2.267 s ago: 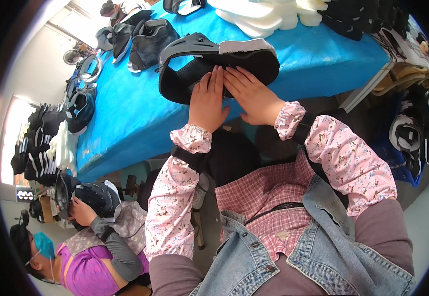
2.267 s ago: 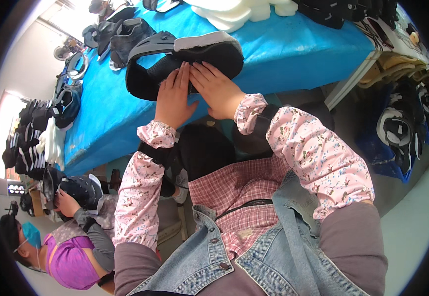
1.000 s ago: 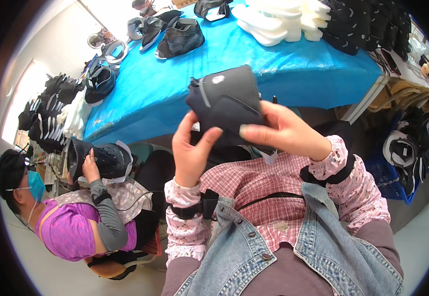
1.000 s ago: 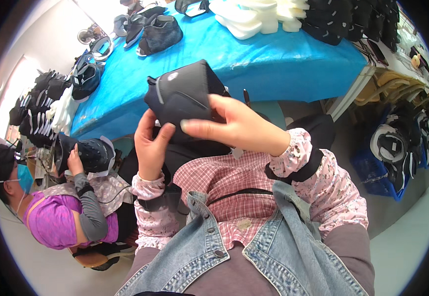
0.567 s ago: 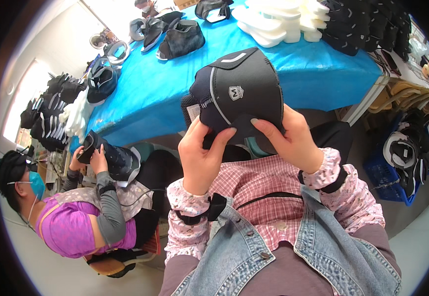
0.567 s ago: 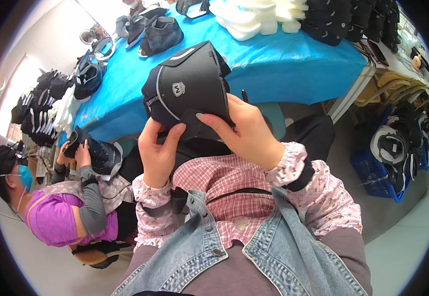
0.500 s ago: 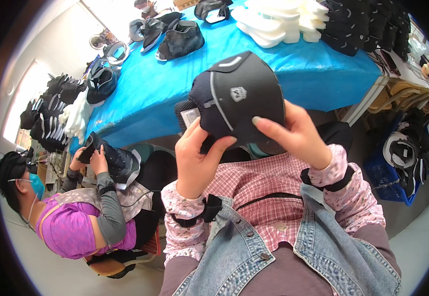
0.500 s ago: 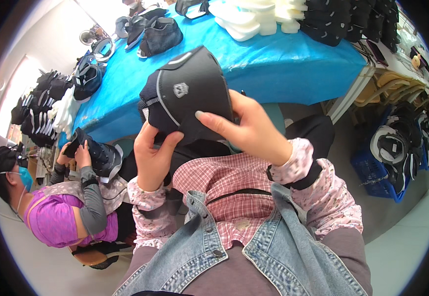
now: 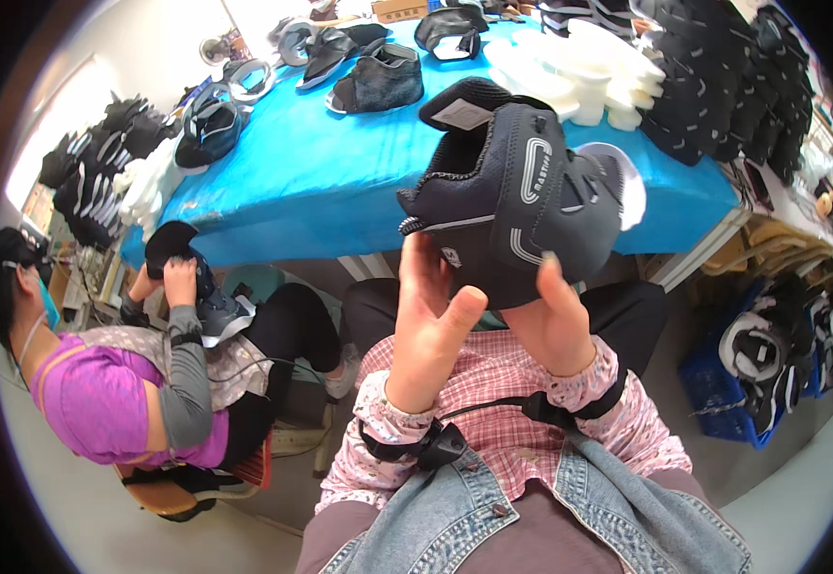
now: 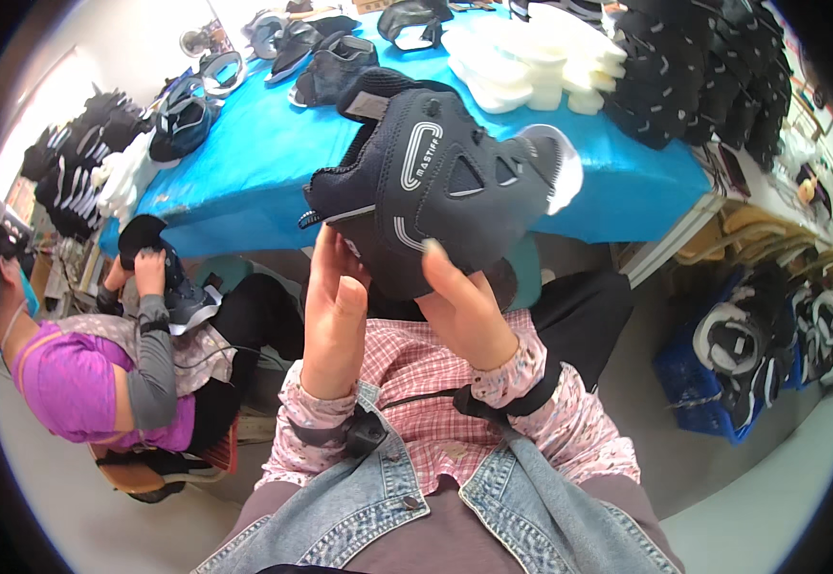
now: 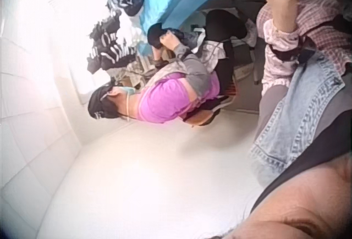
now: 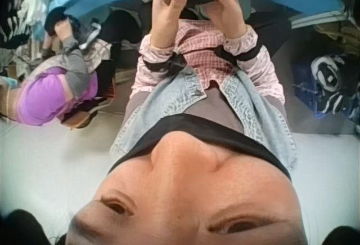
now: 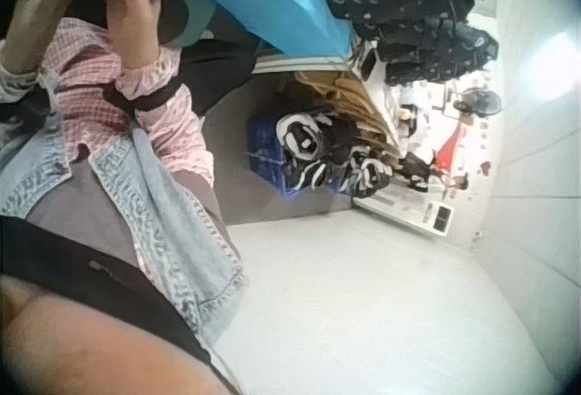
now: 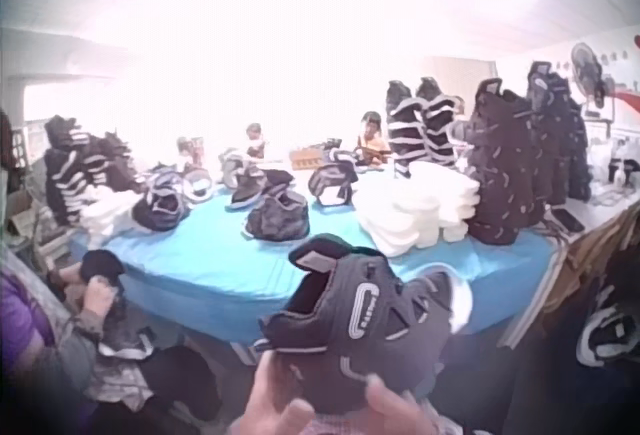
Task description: The person assembles shoe components by hand, first checking the interior of a black shoe upper, turning it over to inspect the outer surface, and then picking up a white foam midsole and pressing it into the shoe upper while seated at a production table.
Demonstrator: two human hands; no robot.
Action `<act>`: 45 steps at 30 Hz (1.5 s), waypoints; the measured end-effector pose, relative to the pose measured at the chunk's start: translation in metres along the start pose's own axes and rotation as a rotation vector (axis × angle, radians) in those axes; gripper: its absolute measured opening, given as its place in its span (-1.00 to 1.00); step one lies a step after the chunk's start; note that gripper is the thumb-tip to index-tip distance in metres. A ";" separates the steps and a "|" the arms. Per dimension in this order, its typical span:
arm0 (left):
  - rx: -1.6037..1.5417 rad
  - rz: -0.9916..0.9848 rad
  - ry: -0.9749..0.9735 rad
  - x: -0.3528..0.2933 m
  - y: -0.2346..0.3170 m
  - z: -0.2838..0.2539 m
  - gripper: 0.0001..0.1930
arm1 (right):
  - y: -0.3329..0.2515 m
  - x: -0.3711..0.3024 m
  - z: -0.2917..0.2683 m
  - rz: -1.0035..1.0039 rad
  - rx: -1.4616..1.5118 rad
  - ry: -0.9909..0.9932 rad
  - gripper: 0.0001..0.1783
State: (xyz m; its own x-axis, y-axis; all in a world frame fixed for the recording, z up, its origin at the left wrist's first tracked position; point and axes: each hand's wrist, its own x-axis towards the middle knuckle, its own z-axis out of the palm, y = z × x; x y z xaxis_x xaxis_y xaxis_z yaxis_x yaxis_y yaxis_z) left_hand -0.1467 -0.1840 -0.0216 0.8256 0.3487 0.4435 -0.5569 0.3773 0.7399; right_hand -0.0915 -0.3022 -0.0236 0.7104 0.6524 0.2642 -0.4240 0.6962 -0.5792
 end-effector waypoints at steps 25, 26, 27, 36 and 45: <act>0.081 -0.180 -0.028 0.017 0.002 -0.030 -0.47 | 0.016 0.000 -0.008 -0.458 -0.702 0.215 -0.78; 0.066 -0.040 -0.001 0.017 0.002 -0.034 -0.39 | 0.014 0.000 -0.005 -0.412 -0.617 0.230 -0.78; 0.051 0.102 0.025 0.017 0.003 -0.038 -0.32 | 0.012 0.001 -0.007 -0.413 -0.617 0.228 -0.78; 1.220 0.579 -0.562 0.042 0.066 -0.044 -0.56 | -0.026 -0.011 -0.009 -0.176 -0.427 0.004 -0.57; 0.668 0.184 -0.130 0.015 0.015 -0.034 -0.68 | -0.016 -0.005 0.018 -0.444 -1.025 0.185 -0.67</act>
State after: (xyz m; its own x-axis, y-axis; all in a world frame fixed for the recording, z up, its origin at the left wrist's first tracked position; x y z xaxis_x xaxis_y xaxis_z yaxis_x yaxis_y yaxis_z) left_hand -0.1457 -0.1443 -0.0213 0.7507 0.2348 0.6175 -0.5483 -0.3000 0.7806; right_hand -0.0977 -0.3112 -0.0017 0.7915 0.2955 0.5349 0.4861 0.2260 -0.8442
